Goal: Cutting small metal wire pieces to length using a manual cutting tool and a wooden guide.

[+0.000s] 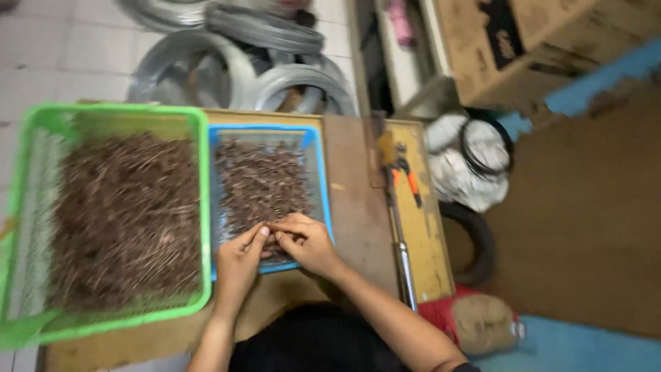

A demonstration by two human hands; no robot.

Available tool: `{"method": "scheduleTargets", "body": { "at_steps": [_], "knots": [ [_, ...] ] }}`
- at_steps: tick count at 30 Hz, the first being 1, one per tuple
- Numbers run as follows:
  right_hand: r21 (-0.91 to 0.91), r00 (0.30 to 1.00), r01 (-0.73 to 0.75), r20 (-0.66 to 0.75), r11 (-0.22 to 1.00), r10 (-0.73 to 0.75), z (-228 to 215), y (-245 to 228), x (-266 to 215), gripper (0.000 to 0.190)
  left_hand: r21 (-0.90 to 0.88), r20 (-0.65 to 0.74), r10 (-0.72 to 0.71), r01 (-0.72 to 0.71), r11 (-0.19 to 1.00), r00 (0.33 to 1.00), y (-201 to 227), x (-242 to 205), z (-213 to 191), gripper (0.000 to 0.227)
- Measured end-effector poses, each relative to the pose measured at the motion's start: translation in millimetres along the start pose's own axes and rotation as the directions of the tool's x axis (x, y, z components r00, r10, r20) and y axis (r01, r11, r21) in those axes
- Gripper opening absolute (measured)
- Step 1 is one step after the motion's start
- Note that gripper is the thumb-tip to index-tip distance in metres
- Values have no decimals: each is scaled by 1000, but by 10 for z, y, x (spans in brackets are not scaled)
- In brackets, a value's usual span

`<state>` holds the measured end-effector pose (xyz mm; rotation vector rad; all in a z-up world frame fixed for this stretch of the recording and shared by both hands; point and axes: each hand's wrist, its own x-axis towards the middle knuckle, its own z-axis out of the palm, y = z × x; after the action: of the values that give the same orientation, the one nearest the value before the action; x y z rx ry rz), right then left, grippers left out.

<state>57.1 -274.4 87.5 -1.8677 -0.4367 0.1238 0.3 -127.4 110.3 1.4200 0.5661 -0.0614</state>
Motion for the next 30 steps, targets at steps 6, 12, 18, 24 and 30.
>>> {"method": "scheduleTargets", "body": {
  "at_steps": [6, 12, 18, 24, 30],
  "knots": [
    [221, 908, -405, -17, 887, 418, -640, 373, -209, 25, 434, 600, 123, -451, 780, 790, 145, 87, 334, 31],
    [490, 799, -398, -230, 775, 556, -934, 940, -374, 25, 495, 458, 129, -372, 785, 880, -239, 252, 708, 25],
    [479, 797, -409, -228, 777, 559, -1098, 735, -278, 29, 504, 384, 258, -436, 746, 886, -228, 298, 898, 16],
    [-314, 806, -507, -503, 803, 312, -1896, 745, -248, 43, 591, 450, 462, -643, 487, 764, -480, 1082, 1299, 14],
    [-480, 748, -662, -384, 575, 541, -2202, 784, -855, 55, 479, 560, 494, -746, 463, 666, 20, 1274, 1683, 18]
  ]
}}
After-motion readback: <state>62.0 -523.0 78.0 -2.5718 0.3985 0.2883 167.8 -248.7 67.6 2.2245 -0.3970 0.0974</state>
